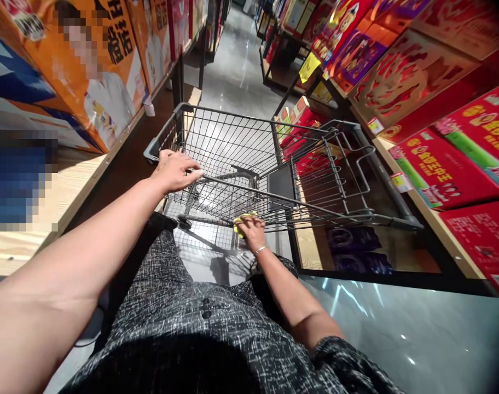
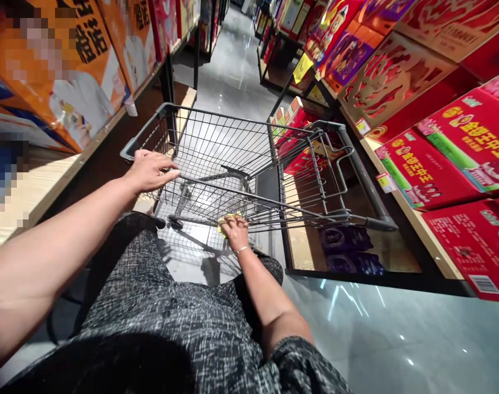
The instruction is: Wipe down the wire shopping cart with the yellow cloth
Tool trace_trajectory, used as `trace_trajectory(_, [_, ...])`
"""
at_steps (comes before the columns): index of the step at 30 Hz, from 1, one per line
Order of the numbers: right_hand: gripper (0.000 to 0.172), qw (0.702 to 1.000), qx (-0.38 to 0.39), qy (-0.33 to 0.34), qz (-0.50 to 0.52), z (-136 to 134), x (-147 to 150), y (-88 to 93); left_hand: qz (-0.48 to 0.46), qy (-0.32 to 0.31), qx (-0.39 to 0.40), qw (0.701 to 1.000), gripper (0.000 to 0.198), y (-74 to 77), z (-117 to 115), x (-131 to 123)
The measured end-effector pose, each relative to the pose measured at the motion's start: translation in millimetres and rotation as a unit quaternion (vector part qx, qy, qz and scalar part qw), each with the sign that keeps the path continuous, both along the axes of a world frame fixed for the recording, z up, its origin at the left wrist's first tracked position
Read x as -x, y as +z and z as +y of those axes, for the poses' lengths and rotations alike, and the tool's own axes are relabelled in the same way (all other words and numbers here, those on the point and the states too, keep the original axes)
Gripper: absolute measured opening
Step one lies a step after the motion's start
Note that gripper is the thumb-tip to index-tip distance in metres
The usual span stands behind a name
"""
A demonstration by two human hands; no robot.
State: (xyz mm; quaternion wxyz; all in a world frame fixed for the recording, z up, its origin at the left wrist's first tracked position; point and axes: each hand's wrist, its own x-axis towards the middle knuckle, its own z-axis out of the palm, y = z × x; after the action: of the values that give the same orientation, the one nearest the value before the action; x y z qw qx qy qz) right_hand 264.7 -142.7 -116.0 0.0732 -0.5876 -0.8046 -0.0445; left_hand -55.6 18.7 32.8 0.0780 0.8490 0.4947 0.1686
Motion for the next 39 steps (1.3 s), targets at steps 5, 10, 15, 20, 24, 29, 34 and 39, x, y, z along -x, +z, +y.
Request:
trace_trajectory(5, [0.026, 0.970, -0.210, -0.120, 0.012, -15.4, -62.9, 88.2, -0.025, -0.135, 0.001, 0.990, 0.037, 15.0, -23.3, -72.7])
trace_trajectory(10, [0.029, 0.887, -0.379, -0.262, 0.014, -12.9, -93.6, 129.4, 0.019, -0.156, 0.009, 0.988, 0.039, 12.7, -38.5, -110.0])
trace_trajectory(15, [0.031, 0.890, -0.337, -0.304, 0.040, -13.2, -69.9, 58.8, 0.037, -0.147, 0.003, 0.988, 0.029, 9.7, -39.9, -110.8])
trace_trajectory(20, [0.042, 0.963, -0.067, -0.257, 0.039, -25.3, -28.5, -20.9, 0.042, -0.146, -0.011, 0.988, 0.031, 8.7, -41.5, -111.3])
trace_trajectory(24, [0.044, 0.985, 0.055, -0.164, 0.028, -21.5, -12.6, -37.6, 0.053, -0.151, -0.016, 0.987, 0.032, 7.6, -40.0, -110.1])
trace_trajectory(29, [0.041, 0.986, 0.028, -0.160, 0.021, -29.4, -36.9, -4.6, 0.048, -0.149, -0.028, 0.987, 0.035, 4.1, -36.4, -107.4])
trace_trajectory(34, [0.029, 0.934, -0.266, -0.237, -0.002, -46.7, -112.4, 80.8, 0.031, -0.123, -0.039, 0.991, 0.034, 1.6, -37.2, -105.7])
trace_trajectory(39, [0.029, 0.803, -0.505, -0.313, 0.042, -29.5, -173.5, 154.3, 0.034, -0.119, -0.043, 0.991, 0.039, 1.6, -35.8, -101.7])
